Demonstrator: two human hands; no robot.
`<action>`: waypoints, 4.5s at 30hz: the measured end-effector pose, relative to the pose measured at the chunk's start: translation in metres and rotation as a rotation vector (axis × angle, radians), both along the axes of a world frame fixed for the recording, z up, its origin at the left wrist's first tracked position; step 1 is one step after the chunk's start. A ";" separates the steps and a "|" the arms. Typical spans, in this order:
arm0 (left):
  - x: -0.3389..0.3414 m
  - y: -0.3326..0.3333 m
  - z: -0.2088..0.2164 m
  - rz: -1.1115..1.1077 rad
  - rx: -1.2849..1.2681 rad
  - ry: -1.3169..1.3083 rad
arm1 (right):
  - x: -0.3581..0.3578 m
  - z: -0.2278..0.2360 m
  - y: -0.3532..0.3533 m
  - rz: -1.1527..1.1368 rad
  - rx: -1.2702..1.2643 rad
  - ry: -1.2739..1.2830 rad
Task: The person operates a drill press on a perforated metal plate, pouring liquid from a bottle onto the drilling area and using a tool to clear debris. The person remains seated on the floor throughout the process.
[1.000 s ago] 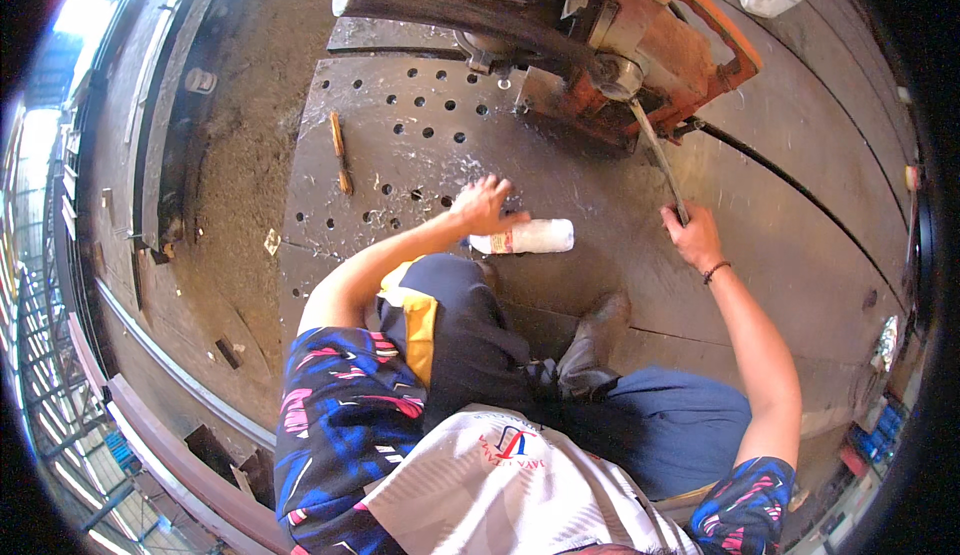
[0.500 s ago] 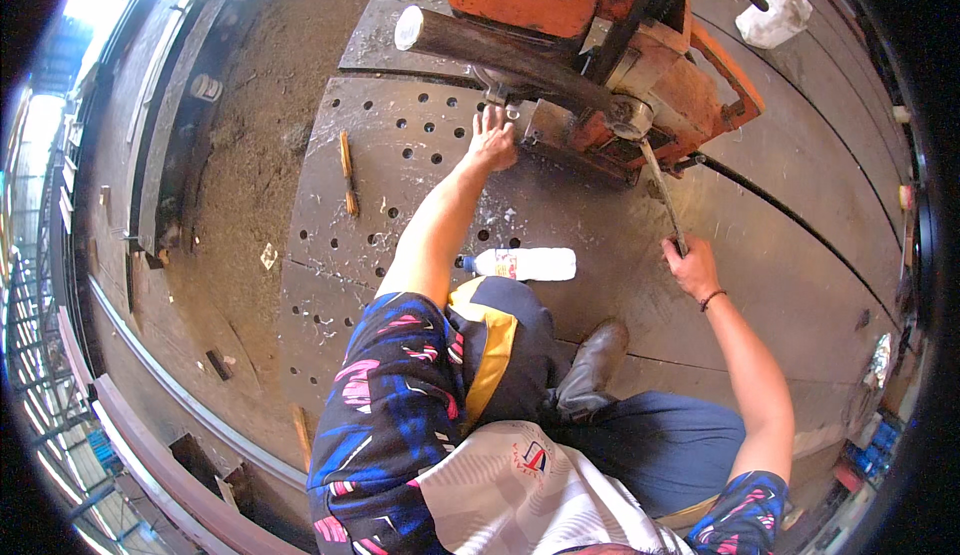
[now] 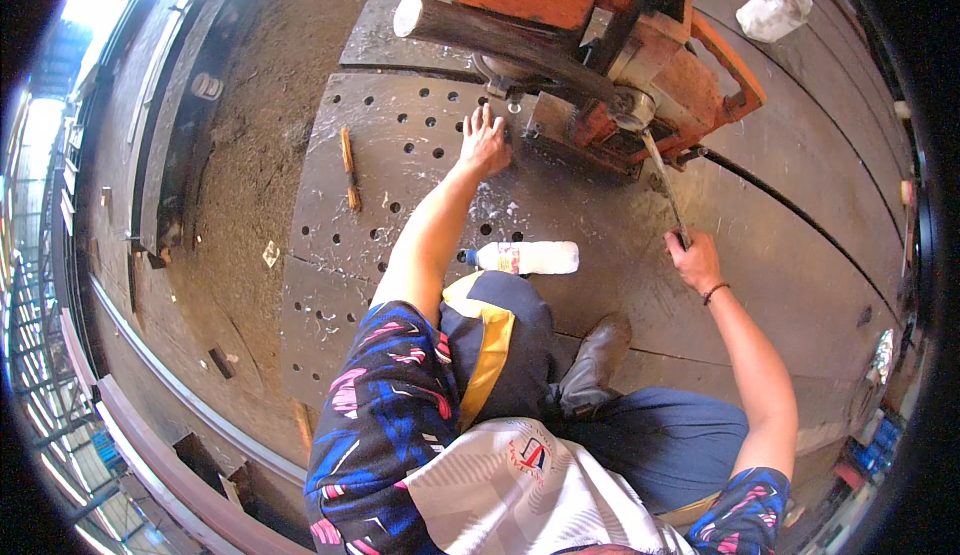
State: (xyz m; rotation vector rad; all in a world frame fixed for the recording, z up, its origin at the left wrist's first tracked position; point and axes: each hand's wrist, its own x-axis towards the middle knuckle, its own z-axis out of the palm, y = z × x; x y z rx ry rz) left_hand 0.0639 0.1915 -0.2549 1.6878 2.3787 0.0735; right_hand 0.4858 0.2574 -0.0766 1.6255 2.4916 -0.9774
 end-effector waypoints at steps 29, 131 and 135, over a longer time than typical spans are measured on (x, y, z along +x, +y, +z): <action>-0.003 -0.110 0.016 0.147 0.338 0.016 | 0.000 0.001 -0.001 0.032 0.106 0.040; 0.062 -0.038 0.425 -0.374 1.120 -1.499 | -0.132 -0.017 0.221 -0.245 -0.559 0.887; 0.062 -0.036 0.423 -0.403 1.131 -1.514 | -0.129 -0.021 0.220 -0.240 -0.516 0.850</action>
